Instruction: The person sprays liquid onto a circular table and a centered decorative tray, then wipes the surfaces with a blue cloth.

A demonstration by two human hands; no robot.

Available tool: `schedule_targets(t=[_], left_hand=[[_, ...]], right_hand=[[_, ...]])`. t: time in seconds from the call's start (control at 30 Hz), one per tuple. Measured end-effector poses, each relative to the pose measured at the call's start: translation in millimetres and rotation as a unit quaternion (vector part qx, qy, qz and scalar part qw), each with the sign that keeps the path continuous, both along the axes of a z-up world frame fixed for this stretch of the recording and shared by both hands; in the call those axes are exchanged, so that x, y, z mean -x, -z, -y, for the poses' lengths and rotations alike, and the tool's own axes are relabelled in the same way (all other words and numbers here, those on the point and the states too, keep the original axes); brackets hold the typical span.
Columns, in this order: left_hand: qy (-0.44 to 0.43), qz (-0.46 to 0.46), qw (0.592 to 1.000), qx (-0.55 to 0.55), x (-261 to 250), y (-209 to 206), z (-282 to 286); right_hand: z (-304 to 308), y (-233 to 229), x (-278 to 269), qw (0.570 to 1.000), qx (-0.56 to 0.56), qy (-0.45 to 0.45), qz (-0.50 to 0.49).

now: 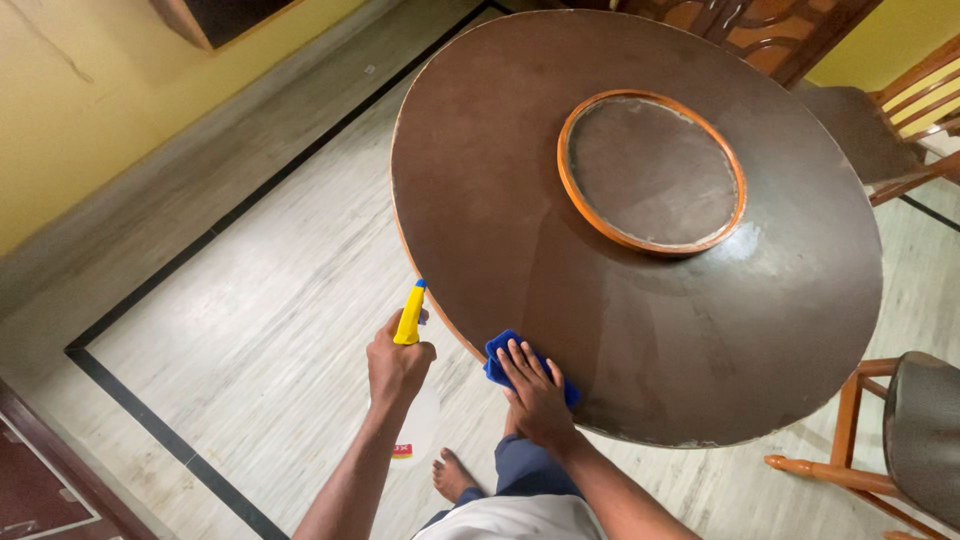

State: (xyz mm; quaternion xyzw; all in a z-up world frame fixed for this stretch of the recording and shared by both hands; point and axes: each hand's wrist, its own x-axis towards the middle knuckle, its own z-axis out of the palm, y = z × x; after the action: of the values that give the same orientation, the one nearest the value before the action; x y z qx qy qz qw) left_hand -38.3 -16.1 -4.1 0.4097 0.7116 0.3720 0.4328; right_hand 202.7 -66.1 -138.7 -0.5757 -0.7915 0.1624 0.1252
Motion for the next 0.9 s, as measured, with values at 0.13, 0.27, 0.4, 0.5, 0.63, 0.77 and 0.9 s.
schedule_targets(t=[0.13, 0.27, 0.4, 0.5, 0.63, 0.77, 0.9], left_hand=[[-0.004, 0.0, 1.0, -0.022, 3, 1, 4], [-0.01, 0.001, 0.999, -0.031, 3, 4, 6], [-0.019, -0.007, 0.999, -0.039, 4, 7, 6], [-0.03, -0.003, 0.998, -0.047, 5, 6, 5], [-0.036, -0.01, 0.999, -0.017, 9, 2, 0], [-0.043, -0.019, 0.999, -0.018, 12, 3, -7], [-0.046, -0.031, 0.998, -0.02, 15, 3, -12]], right_hand=[[-6, 2, 6, 1.0, -0.003, -0.01, -0.019], [-16, 9, 13, 0.999, -0.024, -0.022, -0.036], [-25, 10, 20, 0.998, -0.017, -0.031, -0.047], [-34, 10, 27, 0.998, -0.016, -0.036, -0.04], [-44, 11, 38, 0.998, -0.028, -0.042, -0.049], [-54, 13, 45, 0.997, -0.036, -0.044, -0.044], [-65, 11, 54, 0.998, -0.012, -0.044, -0.036]])
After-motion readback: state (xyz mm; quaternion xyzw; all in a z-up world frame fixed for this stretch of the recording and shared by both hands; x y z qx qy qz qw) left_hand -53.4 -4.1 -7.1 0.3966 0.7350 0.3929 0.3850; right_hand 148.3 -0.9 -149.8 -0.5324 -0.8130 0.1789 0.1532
